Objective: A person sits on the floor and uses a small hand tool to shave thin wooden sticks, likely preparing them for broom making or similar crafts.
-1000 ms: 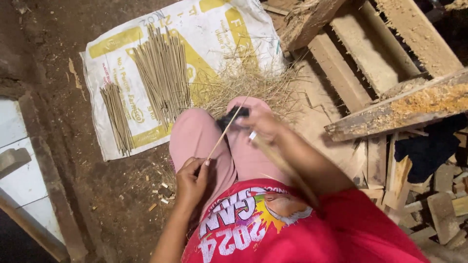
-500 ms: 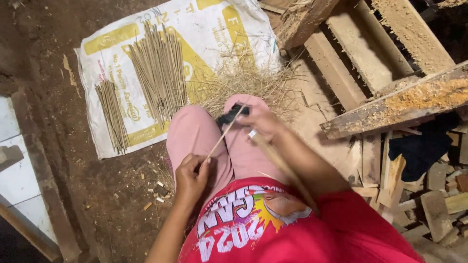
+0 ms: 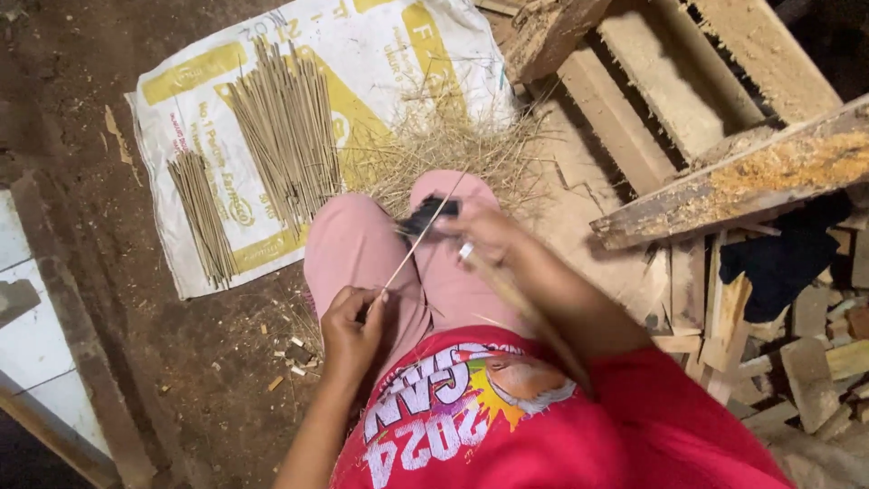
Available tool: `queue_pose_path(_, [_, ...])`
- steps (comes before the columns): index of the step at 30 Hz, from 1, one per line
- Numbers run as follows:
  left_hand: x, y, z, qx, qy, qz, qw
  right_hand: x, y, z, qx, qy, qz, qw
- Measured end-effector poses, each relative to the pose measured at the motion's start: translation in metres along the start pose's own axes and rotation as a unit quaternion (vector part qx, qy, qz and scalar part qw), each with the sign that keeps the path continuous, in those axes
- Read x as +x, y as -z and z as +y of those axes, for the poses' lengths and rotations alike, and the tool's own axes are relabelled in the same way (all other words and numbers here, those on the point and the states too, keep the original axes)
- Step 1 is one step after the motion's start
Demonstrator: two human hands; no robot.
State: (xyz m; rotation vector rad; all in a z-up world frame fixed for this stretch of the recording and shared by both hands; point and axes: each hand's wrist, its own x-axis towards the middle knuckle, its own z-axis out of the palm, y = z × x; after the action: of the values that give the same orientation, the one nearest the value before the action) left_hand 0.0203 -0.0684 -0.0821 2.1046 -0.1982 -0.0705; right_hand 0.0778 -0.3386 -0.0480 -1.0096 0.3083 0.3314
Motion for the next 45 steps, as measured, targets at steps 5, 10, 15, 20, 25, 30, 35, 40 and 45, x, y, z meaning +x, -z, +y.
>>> queue_pose_path(5, [-0.003, 0.002, -0.009, 0.01, 0.006, -0.005, 1.0, 0.051, 0.112, 0.01, 0.075, 0.002, 0.071, 0.995])
queue_pose_path(10, [0.008, -0.014, 0.008, 0.036, -0.001, 0.026, 0.999, 0.006, -0.021, 0.006, 0.098, -0.008, 0.042, 0.994])
queue_pose_path(15, [0.012, -0.012, 0.015, 0.061, -0.041, 0.016, 0.997, 0.034, 0.036, 0.099, 0.034, -0.113, -0.018, 0.993])
queue_pose_path(20, [-0.001, -0.001, -0.012, 0.039, -0.019, 0.009, 0.999, 0.052, 0.118, 0.023, 0.019, -0.024, 0.076, 0.997])
queue_pose_path(25, [0.01, -0.009, 0.021, 0.046, -0.025, 0.042, 0.998, 0.031, 0.054, 0.04, 0.022, -0.017, 0.098, 0.995])
queue_pose_path(30, [0.018, -0.015, 0.022, 0.073, -0.052, 0.081, 0.993, 0.018, -0.002, 0.084, 0.036, -0.135, 0.013, 0.99])
queue_pose_path(35, [0.013, -0.016, -0.011, 0.08, -0.037, 0.092, 0.992, 0.02, 0.022, 0.043, 0.053, -0.094, 0.041, 0.993])
queue_pose_path(40, [0.013, -0.026, -0.004, 0.092, -0.064, 0.083, 0.99, 0.033, 0.023, 0.119, 0.02, -0.155, -0.013, 0.988])
queue_pose_path(45, [0.0, 0.0, -0.016, 0.045, -0.043, 0.037, 0.997, 0.013, -0.002, -0.032, 0.049, -0.071, 0.007, 0.996])
